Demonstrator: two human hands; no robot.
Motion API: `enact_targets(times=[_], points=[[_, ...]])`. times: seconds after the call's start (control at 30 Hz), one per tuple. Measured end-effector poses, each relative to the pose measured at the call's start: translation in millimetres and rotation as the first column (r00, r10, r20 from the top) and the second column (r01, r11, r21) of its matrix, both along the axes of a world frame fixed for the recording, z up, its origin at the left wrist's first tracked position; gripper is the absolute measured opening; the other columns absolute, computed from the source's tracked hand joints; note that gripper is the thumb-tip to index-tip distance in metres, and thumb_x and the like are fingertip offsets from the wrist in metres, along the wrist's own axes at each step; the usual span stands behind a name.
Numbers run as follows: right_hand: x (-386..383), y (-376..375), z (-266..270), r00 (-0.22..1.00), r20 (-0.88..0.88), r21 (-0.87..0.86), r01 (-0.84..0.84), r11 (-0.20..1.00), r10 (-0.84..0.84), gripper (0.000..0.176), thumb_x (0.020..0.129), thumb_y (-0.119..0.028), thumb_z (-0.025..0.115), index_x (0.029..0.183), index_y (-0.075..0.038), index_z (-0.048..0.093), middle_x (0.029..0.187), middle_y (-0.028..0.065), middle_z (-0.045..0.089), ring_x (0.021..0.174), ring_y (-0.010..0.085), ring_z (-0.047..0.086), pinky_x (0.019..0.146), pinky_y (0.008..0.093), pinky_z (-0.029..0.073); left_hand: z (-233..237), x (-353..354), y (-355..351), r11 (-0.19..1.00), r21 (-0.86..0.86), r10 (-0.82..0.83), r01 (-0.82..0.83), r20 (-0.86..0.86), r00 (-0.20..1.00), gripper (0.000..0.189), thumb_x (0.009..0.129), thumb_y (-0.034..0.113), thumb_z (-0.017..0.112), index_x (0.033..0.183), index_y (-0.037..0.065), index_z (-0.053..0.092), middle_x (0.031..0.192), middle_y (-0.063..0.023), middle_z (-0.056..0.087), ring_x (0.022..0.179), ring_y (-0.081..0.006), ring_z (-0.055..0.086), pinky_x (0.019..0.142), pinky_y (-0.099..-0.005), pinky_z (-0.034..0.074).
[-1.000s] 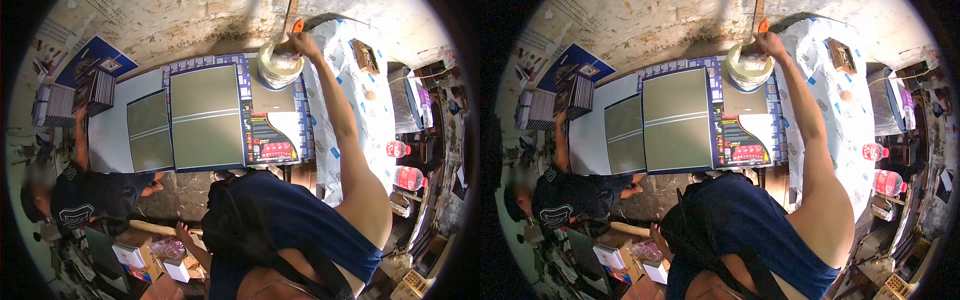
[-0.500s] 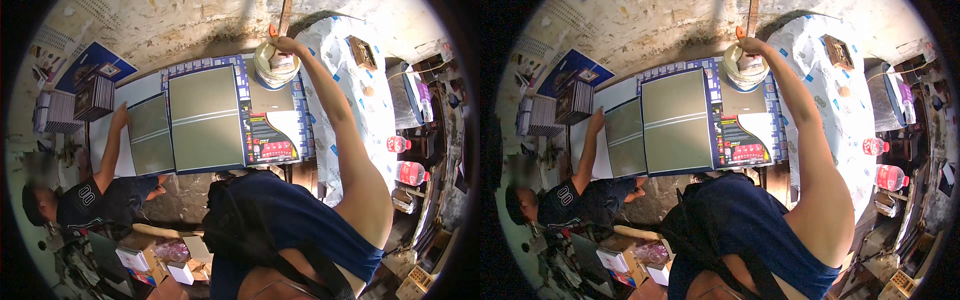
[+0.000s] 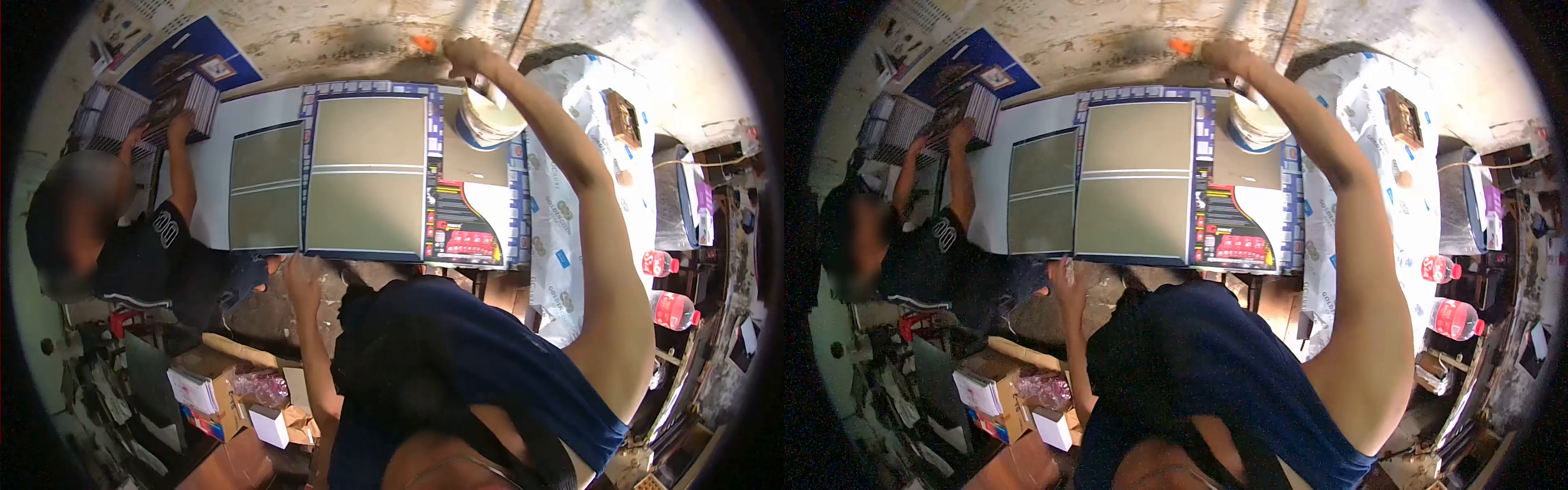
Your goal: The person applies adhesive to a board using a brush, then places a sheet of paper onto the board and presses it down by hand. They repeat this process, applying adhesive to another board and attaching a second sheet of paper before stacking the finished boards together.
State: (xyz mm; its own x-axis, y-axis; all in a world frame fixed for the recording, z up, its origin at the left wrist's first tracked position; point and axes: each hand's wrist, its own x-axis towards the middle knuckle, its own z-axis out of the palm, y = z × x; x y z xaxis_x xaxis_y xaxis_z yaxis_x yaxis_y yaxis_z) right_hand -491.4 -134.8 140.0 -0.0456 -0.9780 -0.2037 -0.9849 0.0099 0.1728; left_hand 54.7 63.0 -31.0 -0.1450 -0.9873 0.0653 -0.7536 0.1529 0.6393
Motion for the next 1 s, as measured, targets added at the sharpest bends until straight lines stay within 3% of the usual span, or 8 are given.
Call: enact_targets(times=[0.17, 0.3, 0.43, 0.6, 0.7, 0.83, 0.97, 1.0], points=[[111, 10, -26, 0.972, 0.209, -0.239, -0.058, 0.969, 0.11, 0.046, 0.081, -0.008, 0.059, 0.125, -0.01, 0.046, 0.096, 0.0201, 0.067, 0.089, 0.0403, 0.067, 0.073, 0.051, 0.055, 30, -51, -81, 0.917, 0.089, -0.398, 0.39, 0.303, 0.866, 0.078, 0.069, 0.04, 0.081, 0.132, 0.007, 0.051, 0.142, -0.0176, 0.041, 0.131, -0.0377, 0.039, 0.104, -0.0561, 0.035], [148, -6, -99, 0.815, 0.461, -0.695, 0.085, 0.714, 0.352, 0.041, 0.08, -0.017, 0.067, 0.117, -0.009, 0.052, 0.097, 0.0178, 0.064, 0.09, 0.0404, 0.065, 0.076, 0.047, 0.053, 37, -49, -99, 0.788, 0.349, -0.616, 0.508, 0.469, 0.633, 0.096, 0.058, 0.042, 0.088, 0.137, 0.009, 0.045, 0.144, -0.0148, 0.038, 0.133, -0.034, 0.038, 0.102, -0.0611, 0.035], [147, 14, -144, 0.658, 0.742, -0.286, 0.485, 0.827, -0.129, 0.036, 0.081, -0.036, 0.074, 0.096, -0.005, 0.062, 0.087, 0.0179, 0.069, 0.083, 0.0363, 0.068, 0.073, 0.0404, 0.054, 9, -37, -106, 0.752, 0.291, -0.647, 0.591, 0.494, 0.58, 0.111, 0.048, 0.045, 0.091, 0.14, 0.01, 0.04, 0.144, -0.0121, 0.039, 0.131, -0.0309, 0.04, 0.102, -0.0612, 0.034], [142, 55, -147, 0.679, 0.706, -0.523, 0.691, 0.499, -0.202, 0.036, 0.081, -0.034, 0.074, 0.099, -0.004, 0.066, 0.085, 0.0145, 0.07, 0.077, 0.0293, 0.071, 0.067, 0.0382, 0.054, 17, -27, -110, 0.721, 0.244, -0.681, 0.648, 0.422, 0.598, 0.112, 0.047, 0.047, 0.09, 0.139, 0.009, 0.041, 0.14, -0.0107, 0.041, 0.126, -0.0287, 0.043, 0.1, -0.0588, 0.035], [178, 96, -177, 0.602, 0.797, -0.499, 0.614, 0.611, 0.046, 0.032, 0.082, -0.03, 0.072, 0.098, -0.002, 0.067, 0.083, 0.0174, 0.07, 0.076, 0.0281, 0.071, 0.066, 0.038, 0.054, 15, -24, -112, 0.706, 0.194, -0.688, 0.682, 0.417, 0.594, 0.109, 0.049, 0.049, 0.089, 0.138, 0.008, 0.042, 0.136, -0.0111, 0.042, 0.124, -0.0291, 0.045, 0.098, -0.0576, 0.036], [204, 146, -149, 0.544, 0.721, -0.354, 0.822, 0.446, -0.43, 0.027, 0.084, -0.026, 0.072, 0.096, -0.002, 0.068, 0.085, 0.0175, 0.069, 0.078, 0.0284, 0.07, 0.067, 0.0376, 0.053, 9, -27, -113, 0.688, 0.184, -0.698, 0.702, 0.429, 0.573, 0.106, 0.052, 0.051, 0.087, 0.136, 0.007, 0.043, 0.133, -0.0116, 0.044, 0.122, -0.0304, 0.045, 0.096, -0.0569, 0.038], [247, 170, -178, 0.726, 0.688, -0.676, 0.643, 0.358, -0.004, 0.029, 0.083, -0.031, 0.071, 0.082, -0.003, 0.061, 0.068, 0.0195, 0.063, 0.066, 0.0368, 0.065, 0.06, 0.0438, 0.049, 17, -26, -116, 0.67, 0.247, -0.723, 0.7, 0.429, 0.542, 0.106, 0.055, 0.055, 0.085, 0.138, 0.006, 0.04, 0.137, -0.0139, 0.041, 0.126, -0.0329, 0.043, 0.097, -0.059, 0.038], [268, 181, -175, 0.632, 0.774, -0.559, 0.708, 0.431, -0.034, 0.029, 0.083, -0.03, 0.071, 0.085, -0.003, 0.062, 0.068, 0.0183, 0.064, 0.066, 0.0381, 0.065, 0.061, 0.045, 0.05, 15, -25, -115, 0.671, 0.232, -0.72, 0.704, 0.432, 0.544, 0.106, 0.056, 0.055, 0.085, 0.138, 0.006, 0.04, 0.137, -0.0143, 0.04, 0.126, -0.0332, 0.043, 0.097, -0.059, 0.038]])
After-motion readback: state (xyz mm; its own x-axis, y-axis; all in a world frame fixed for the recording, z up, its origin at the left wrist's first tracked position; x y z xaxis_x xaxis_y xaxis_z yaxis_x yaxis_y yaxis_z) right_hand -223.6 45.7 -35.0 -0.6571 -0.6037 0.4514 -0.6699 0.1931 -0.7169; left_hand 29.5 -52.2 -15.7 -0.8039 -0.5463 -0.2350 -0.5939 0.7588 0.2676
